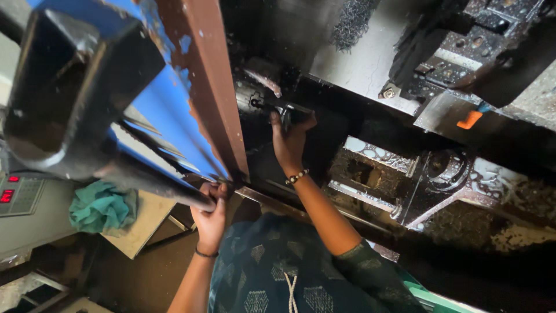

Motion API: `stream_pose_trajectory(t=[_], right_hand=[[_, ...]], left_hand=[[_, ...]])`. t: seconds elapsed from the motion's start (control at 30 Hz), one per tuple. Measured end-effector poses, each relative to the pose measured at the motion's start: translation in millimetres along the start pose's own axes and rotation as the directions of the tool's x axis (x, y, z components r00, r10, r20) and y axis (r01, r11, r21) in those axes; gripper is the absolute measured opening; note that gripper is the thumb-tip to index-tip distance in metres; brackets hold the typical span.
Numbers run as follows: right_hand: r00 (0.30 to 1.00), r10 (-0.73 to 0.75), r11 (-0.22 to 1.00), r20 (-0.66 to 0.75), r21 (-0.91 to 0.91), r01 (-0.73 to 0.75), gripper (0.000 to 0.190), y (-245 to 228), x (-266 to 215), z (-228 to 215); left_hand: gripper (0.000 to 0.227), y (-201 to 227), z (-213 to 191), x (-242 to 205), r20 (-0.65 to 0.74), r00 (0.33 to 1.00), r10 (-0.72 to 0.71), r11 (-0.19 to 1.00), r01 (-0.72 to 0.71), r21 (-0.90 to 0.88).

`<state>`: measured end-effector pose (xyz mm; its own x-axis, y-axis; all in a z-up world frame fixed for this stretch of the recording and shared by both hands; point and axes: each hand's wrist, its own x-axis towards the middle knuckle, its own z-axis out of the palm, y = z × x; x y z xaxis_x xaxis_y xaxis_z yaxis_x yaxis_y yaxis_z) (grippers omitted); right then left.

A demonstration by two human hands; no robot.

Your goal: The person opens the door of a blue industrial machine, removes a metal rod from the interior, and places it into a green bin. They then close the door and repeat the process with another rod. The person also briefly handles a dial indicator on a nearby table.

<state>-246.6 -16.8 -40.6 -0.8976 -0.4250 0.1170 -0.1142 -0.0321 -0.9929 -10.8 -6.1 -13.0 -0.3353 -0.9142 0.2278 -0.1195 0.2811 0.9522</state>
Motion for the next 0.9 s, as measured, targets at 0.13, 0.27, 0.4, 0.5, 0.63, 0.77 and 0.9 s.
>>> stream_pose_trajectory(t=[0.13,0.27,0.4,0.5,0.63,0.77,0.9], right_hand=[[1.0,-0.017,1.0,0.01,-0.018,0.018,0.078,-9,0,-1],[1.0,-0.017,0.999,0.022,0.037,0.016,0.069,-1,0,0],[1.0,-0.013,1.0,-0.016,-0.021,0.013,0.064,18,-3,3],[0.976,-0.21,0.976,-0.055,-0.078,0.205,0.062,26,-1,4],[0.992,-0.125,0.984,-0.025,-0.13,0.121,0.074,10,0,-14],[0.98,0.196,0.979,0.009,-0.066,-0.195,0.076,-33,-56,-72],[0.99,0.143,0.953,0.003,0.268,-0.139,0.072,-71,-181,-174]], left_hand=[[0.024,0,-1,1,0.004,0.997,-0.072,0.997,0.072,0.033],[0.015,-6,-2,-1,0.022,0.999,-0.034,0.999,0.034,0.004],[0.015,-11,-3,2,0.005,0.997,0.071,0.997,-0.071,0.032],[0.01,-4,-7,6,0.032,0.982,0.187,0.98,-0.189,0.059],[0.014,9,-15,7,0.083,0.974,0.213,0.975,-0.217,0.054],[0.025,3,-20,5,0.112,0.983,0.142,0.985,-0.152,0.078],[0.046,-45,-24,-3,0.108,0.923,0.37,0.922,-0.379,0.081]])
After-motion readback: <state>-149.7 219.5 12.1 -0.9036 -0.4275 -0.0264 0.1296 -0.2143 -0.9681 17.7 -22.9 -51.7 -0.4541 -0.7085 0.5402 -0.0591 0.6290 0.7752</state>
